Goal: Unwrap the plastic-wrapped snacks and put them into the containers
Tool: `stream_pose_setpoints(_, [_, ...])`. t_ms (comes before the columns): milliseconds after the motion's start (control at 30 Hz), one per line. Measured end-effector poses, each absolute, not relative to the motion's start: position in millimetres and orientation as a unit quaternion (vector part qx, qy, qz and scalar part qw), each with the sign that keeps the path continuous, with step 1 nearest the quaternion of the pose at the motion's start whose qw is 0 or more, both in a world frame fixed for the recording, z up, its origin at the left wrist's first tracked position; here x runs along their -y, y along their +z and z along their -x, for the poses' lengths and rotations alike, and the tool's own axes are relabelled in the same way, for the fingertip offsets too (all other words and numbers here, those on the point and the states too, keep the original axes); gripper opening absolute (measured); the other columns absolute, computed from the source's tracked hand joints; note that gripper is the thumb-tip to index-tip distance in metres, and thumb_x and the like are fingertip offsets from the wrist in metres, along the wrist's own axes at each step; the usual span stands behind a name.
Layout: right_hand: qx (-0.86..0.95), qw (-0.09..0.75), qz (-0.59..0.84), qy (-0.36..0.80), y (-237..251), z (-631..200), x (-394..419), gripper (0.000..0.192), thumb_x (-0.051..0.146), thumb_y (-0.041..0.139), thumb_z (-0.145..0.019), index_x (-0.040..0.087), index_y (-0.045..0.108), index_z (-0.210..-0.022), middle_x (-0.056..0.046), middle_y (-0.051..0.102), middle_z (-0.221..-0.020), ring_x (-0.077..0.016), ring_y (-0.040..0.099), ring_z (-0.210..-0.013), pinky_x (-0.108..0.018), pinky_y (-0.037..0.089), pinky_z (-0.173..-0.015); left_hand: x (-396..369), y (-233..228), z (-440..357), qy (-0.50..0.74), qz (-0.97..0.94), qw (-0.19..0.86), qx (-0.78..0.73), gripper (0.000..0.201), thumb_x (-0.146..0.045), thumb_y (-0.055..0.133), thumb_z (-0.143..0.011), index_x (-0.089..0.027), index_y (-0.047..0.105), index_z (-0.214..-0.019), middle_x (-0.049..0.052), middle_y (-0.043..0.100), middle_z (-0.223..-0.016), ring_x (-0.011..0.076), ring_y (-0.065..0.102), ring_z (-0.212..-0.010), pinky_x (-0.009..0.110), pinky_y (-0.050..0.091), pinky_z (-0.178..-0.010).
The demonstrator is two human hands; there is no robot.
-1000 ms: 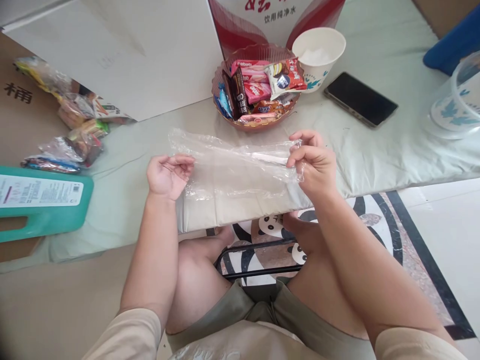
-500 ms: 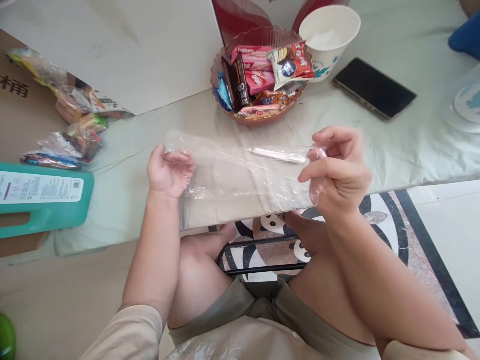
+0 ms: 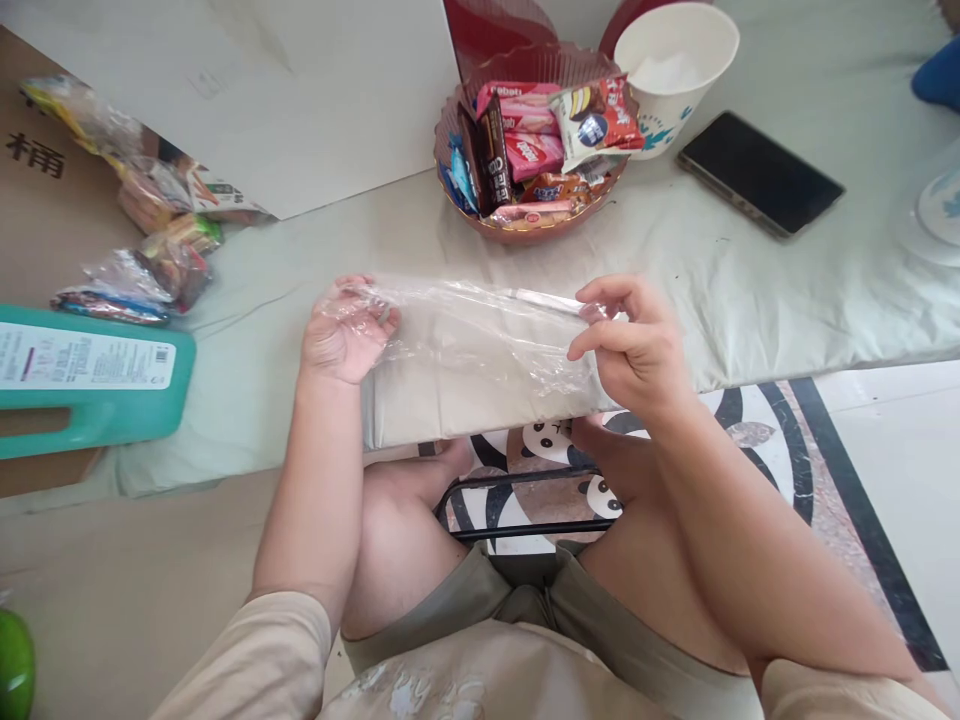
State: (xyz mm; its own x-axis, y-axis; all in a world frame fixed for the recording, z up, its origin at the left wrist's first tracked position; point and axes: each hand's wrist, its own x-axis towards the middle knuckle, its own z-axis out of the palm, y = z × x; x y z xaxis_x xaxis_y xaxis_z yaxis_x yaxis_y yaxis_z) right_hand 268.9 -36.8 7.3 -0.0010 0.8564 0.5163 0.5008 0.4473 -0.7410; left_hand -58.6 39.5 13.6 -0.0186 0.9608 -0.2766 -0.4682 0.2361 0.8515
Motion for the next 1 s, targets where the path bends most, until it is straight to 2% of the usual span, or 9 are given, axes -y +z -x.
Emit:
stream_pose_setpoints(100, [0.661, 0.521, 0.466, 0.275, 8, -270, 37, 0.028, 0.035, 0.064, -0.095, 0.033, 0.076, -0.07, -0.004, 0.066, -0.114, -0.0229, 0.068, -0.095, -0.045, 0.056, -0.085, -37, 16, 64, 0.55, -0.269, 0.661, -0.434, 0.032, 0.002, 0.075, -0.06, -0.025, 0.073, -0.078, -0.005, 0.075, -0.097, 0.011, 0.068, -0.076, 0.03, 0.065, -0.078])
stream_pose_setpoints(167, [0.606, 0.548, 0.431, 0.383, 7, -272, 36, 0.015, 0.047, 0.07, -0.088, 0.034, 0.078, -0.084, -0.003, 0.065, -0.124, -0.0236, 0.068, -0.096, -0.043, 0.056, -0.082, -36, 18, 67, 0.546, -0.262, 0.667, -0.434, 0.037, 0.006, 0.069, -0.061, -0.025, 0.073, -0.08, -0.005, 0.076, -0.098, 0.0133, 0.071, -0.086, 0.03, 0.065, -0.079])
stream_pose_setpoints(300, [0.477, 0.546, 0.411, 0.553, 4, -275, 32, 0.04, 0.06, 0.072, -0.082, 0.041, 0.066, -0.117, 0.0, 0.064, -0.131, -0.0157, 0.064, -0.071, -0.034, 0.048, -0.059, -36, 24, 70, 0.535, -0.237, 0.687, -0.431, 0.037, 0.006, 0.061, -0.064, -0.024, 0.074, -0.081, -0.005, 0.077, -0.095, 0.0127, 0.073, -0.085, 0.025, 0.065, -0.072])
stream_pose_setpoints(400, [0.503, 0.482, 0.479, 0.534, 4, -271, 33, 0.051, 0.045, 0.079, -0.082, 0.041, 0.057, -0.127, -0.001, 0.067, -0.122, -0.0136, 0.06, -0.067, -0.032, 0.049, -0.058, -39, 26, 67, 0.521, -0.202, 0.697, -0.45, 0.012, -0.013, 0.063, -0.079, -0.02, 0.071, -0.075, 0.0, 0.076, -0.088, 0.0141, 0.073, -0.076, 0.028, 0.065, -0.067])
stream_pose_setpoints(500, [0.556, 0.422, 0.513, 0.5, 8, -266, 37, 0.045, 0.042, 0.074, -0.087, 0.034, 0.057, -0.128, -0.004, 0.07, -0.103, -0.0186, 0.065, -0.077, -0.035, 0.055, -0.068, -42, 24, 62, 0.509, -0.162, 0.678, -0.504, 0.033, -0.038, 0.069, -0.086, -0.017, 0.062, -0.062, 0.003, 0.07, -0.071, 0.015, 0.07, -0.065, 0.03, 0.065, -0.064])
stream_pose_setpoints(633, [0.601, 0.403, 0.534, 0.436, 9, -263, 37, 0.039, 0.041, 0.072, -0.085, 0.027, 0.063, -0.121, -0.005, 0.071, -0.095, -0.023, 0.069, -0.09, -0.041, 0.057, -0.081, -44, 17, 60, 0.515, -0.171, 0.632, -0.553, 0.043, -0.036, 0.082, -0.076, -0.018, 0.049, -0.055, -0.003, 0.059, -0.058, 0.0115, 0.067, -0.059, 0.027, 0.064, -0.067])
stream_pose_setpoints(767, [0.598, 0.397, 0.585, 0.377, 2, -264, 32, 0.019, 0.029, 0.073, -0.082, 0.025, 0.069, -0.1, -0.002, 0.067, -0.083, -0.0189, 0.066, -0.077, -0.038, 0.056, -0.076, -40, 17, 64, 0.506, -0.269, 0.626, -0.529, 0.031, -0.027, 0.092, -0.062, -0.019, 0.064, -0.072, -0.001, 0.066, -0.078, 0.0155, 0.073, -0.077, 0.03, 0.066, -0.074])
stream_pose_setpoints(867, [0.516, 0.49, 0.578, 0.401, -5, -266, 28, 0.015, 0.023, 0.07, -0.083, 0.026, 0.067, -0.098, 0.001, 0.062, -0.082, -0.0133, 0.063, -0.064, -0.031, 0.054, -0.062, -37, 19, 66, 0.468, -0.352, 0.618, -0.525, 0.048, -0.016, 0.095, -0.049, -0.022, 0.072, -0.092, 0.003, 0.069, -0.109, 0.0197, 0.074, -0.093, 0.03, 0.066, -0.074])
stream_pose_setpoints(1000, [0.425, 0.553, 0.569, 0.435, -8, -269, 26, 0.018, 0.022, 0.068, -0.084, 0.028, 0.064, -0.1, 0.002, 0.059, -0.091, -0.0053, 0.046, -0.049, -0.023, 0.041, -0.043, -35, 16, 65, 0.411, -0.413, 0.611, -0.536, 0.068, -0.012, 0.093, -0.047, -0.027, 0.073, -0.11, 0.006, 0.058, -0.142, 0.0214, 0.074, -0.095, 0.018, 0.056, -0.053])
